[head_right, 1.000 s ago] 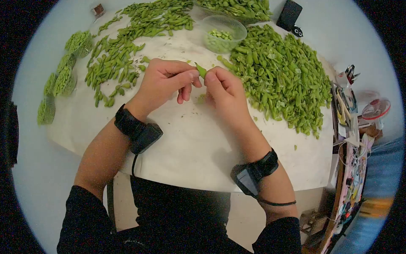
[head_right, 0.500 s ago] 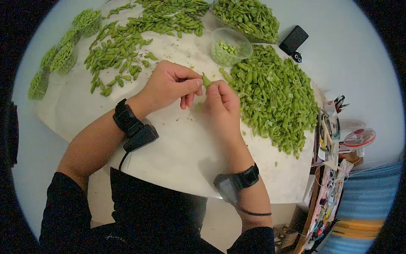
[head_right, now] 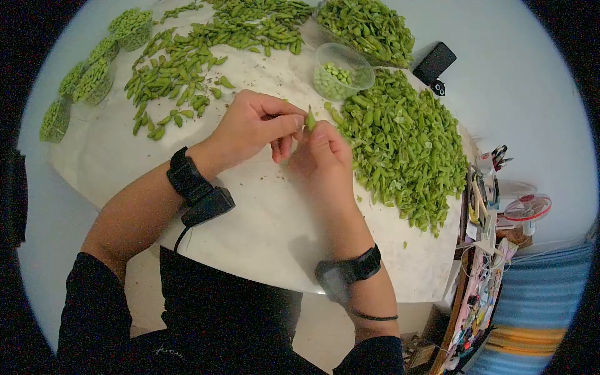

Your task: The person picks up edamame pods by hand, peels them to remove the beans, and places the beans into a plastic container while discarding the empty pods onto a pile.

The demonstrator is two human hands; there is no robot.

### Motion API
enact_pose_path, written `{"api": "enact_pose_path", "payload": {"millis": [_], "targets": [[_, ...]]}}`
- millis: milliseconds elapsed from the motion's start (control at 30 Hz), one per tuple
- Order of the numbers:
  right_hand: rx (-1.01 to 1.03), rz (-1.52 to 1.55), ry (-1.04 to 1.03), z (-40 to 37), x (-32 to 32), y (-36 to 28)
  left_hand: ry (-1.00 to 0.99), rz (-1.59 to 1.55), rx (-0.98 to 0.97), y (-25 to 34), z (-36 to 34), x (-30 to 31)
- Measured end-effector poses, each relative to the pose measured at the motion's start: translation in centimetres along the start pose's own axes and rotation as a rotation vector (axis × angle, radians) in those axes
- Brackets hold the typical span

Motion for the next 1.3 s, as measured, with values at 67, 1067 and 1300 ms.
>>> {"api": "enact_pose_path", "payload": {"millis": [67,1067,1300], "targets": [[0.031,0.023,-0.05,0.1,-0.4,-0.4,-0.015,0.01,-0.009,0.0,0.0,-0.2],[-0.089,0.026,-0.072,0.0,-0.5,0.9,0.106,-0.109,0.096,-1.2,-0.1,0.3],[-0.089,-0.087,-0.038,-0.1,0.9,1.4,0.123,-0.238,0.205,-1.9,-0.2,0.3]]}}
Point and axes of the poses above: each hand's wrist, its own z-axis towards the middle knuckle, its own x-axis out of the back of the hand, y = z × x, the point moved 7 cm from there along z, towards the middle knuckle, and after that the axes turned 1 degree about z, right-handed, at the moved point
